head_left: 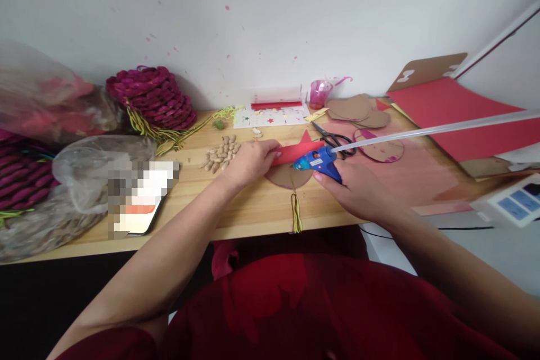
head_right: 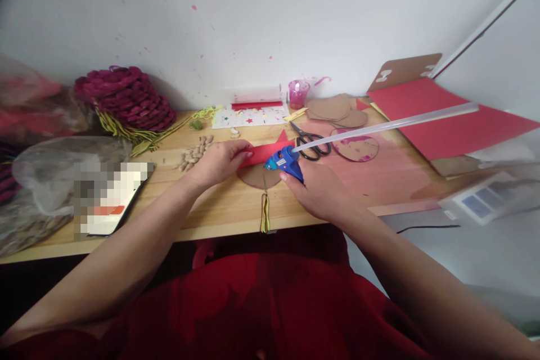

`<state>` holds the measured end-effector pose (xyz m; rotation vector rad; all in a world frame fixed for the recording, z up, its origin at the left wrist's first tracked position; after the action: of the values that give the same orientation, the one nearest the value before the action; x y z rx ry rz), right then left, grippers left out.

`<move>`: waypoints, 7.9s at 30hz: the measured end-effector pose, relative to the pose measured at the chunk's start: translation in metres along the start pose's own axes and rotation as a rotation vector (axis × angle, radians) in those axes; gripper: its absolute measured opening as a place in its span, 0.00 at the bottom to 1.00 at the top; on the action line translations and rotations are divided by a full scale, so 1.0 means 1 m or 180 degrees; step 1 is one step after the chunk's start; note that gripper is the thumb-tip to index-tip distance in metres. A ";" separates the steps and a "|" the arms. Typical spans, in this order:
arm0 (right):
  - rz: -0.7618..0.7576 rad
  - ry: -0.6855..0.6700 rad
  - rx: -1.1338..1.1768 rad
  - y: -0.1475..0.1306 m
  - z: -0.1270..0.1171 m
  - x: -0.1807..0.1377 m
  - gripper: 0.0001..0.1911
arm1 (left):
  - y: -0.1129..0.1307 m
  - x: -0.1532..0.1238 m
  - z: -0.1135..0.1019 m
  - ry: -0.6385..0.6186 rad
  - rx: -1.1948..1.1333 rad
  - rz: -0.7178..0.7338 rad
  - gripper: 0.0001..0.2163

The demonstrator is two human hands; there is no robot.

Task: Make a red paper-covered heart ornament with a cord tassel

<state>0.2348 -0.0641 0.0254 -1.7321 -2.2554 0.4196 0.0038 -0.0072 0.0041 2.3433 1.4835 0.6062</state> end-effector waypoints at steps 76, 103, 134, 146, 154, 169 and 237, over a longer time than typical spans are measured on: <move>0.0022 -0.0186 -0.0166 -0.005 0.006 -0.061 0.17 | -0.005 -0.058 0.035 0.0222 -0.0067 0.1363 0.13; 0.1415 -0.0125 0.4565 0.022 0.028 -0.005 0.12 | -0.013 -0.030 0.039 -0.0350 0.0348 0.1657 0.22; 0.0918 0.0786 0.4219 0.044 -0.063 -0.072 0.17 | -0.010 -0.035 0.016 -0.1122 -0.0086 0.1506 0.20; -0.0101 0.0471 0.4783 0.051 -0.066 -0.078 0.12 | 0.000 -0.025 0.037 0.0114 -0.0677 0.0499 0.19; 0.0316 0.0184 0.4806 0.047 -0.040 -0.067 0.14 | 0.003 -0.009 0.056 -0.0220 -0.0184 0.0699 0.19; 0.0965 -0.0094 0.5095 0.055 -0.013 -0.058 0.15 | -0.003 -0.010 0.056 -0.0352 -0.0173 0.0778 0.24; 0.1129 0.0611 0.4954 0.041 0.024 0.006 0.12 | -0.004 -0.033 0.041 -0.0115 0.0940 0.0908 0.23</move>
<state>0.2608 -0.0498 -0.0120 -1.0820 -0.7861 1.4477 0.0086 -0.0366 -0.0398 2.8076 1.3081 0.4301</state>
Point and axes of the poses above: each hand's wrist, its own x-axis towards the middle knuckle, its own z-axis out of the palm, y = z × x, the point moved 2 cm from there along x, towards the middle knuckle, and after that the axes turned 2 degrees about y, right-handed, at the moved point
